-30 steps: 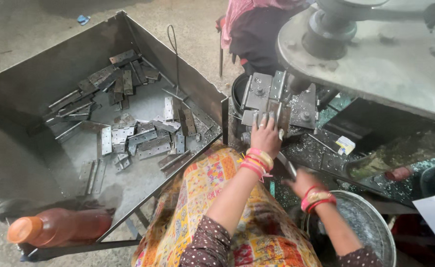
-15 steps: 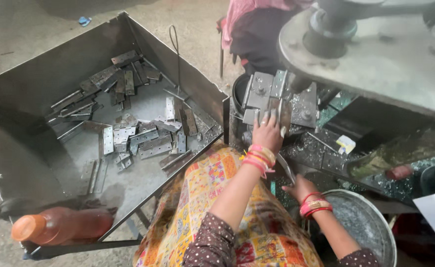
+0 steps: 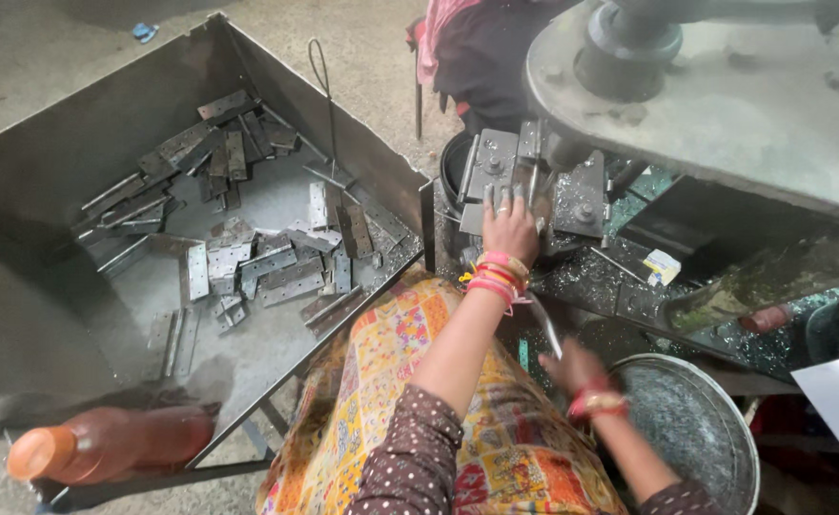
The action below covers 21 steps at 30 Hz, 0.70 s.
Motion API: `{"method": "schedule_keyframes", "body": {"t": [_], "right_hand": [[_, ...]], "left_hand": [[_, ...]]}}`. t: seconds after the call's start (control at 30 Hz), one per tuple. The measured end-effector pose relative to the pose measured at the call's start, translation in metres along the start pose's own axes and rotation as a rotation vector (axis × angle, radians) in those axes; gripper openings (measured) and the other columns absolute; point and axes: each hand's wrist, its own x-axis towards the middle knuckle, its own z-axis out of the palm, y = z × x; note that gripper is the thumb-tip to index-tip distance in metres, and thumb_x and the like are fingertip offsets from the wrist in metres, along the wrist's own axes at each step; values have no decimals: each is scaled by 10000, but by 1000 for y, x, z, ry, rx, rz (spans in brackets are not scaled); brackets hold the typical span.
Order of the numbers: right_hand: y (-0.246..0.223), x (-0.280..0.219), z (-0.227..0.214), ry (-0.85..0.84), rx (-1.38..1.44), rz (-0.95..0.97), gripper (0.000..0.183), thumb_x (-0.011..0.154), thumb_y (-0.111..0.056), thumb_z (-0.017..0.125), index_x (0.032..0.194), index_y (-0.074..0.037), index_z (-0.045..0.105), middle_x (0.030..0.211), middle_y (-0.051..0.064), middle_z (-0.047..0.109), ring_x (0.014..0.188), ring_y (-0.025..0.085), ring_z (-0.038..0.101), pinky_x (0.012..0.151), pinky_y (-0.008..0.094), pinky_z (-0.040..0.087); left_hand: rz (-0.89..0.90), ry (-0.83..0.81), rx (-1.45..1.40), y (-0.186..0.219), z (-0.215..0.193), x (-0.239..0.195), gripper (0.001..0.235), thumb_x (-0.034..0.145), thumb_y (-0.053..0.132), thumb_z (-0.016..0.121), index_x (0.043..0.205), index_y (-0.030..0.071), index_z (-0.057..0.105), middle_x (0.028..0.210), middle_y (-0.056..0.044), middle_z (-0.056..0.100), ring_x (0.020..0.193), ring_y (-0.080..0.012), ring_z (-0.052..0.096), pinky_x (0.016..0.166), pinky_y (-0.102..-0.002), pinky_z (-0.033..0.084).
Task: The person places metal pieces onto a machine one at a time to have holes punched, then moves them to a bin.
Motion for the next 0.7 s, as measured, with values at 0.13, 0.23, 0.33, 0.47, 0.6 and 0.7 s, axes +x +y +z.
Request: {"method": "schedule_keyframes", "body": {"t": [0.13,0.23,0.33,0.47,0.6,0.7], "right_hand": [[1,-9,7,33,-32,-19,590,844,-557,734,1110,-38,649,1027,285,737,997,462,713,861,519,566],[-15,6,-33,-16,-44,-42,643,817,-573,758,1122,-21,631,1034,288,729,1005,467,706,853,520,569],[-20,6,-51,-61,-104,-35,655,839,-607,739,1116,-21,642,1034,273,740,1003,447,728,877,511,570],[-8,-6,-7,2,-40,-13,615,872,-571,722,1129,-18,637,1019,297,728,1006,465,709,886,520,554],[-6,-2,-16,53,-38,-79,665,768,-566,792,1107,-12,648,1035,287,717,1006,451,707,868,510,561],[-30,9,-69,-121,-42,-11,667,812,-590,743,1150,-24,642,984,250,767,954,410,770,863,490,594]], "left_hand": [[20,67,11,-2,2,-5,348,912,204,553,1169,42,723,1393,-142,599,1400,-308,488,1199,-568,247],[35,34,15,-1,-4,-20,349,920,197,555,1187,42,718,1403,-141,588,1413,-312,470,1215,-560,239],[53,44,67,0,-14,-21,352,925,209,559,1194,45,718,1404,-140,582,1422,-314,465,1245,-554,225],[46,36,48,0,-20,-21,355,904,204,565,1187,56,721,1409,-132,582,1415,-302,475,1250,-553,216],[42,-25,-37,-5,-22,-23,341,910,197,556,1173,62,726,1393,-125,584,1412,-299,472,1240,-579,187],[48,-26,33,-2,-17,-16,347,881,213,564,1154,85,737,1408,-117,574,1425,-286,460,1238,-571,179]]}}
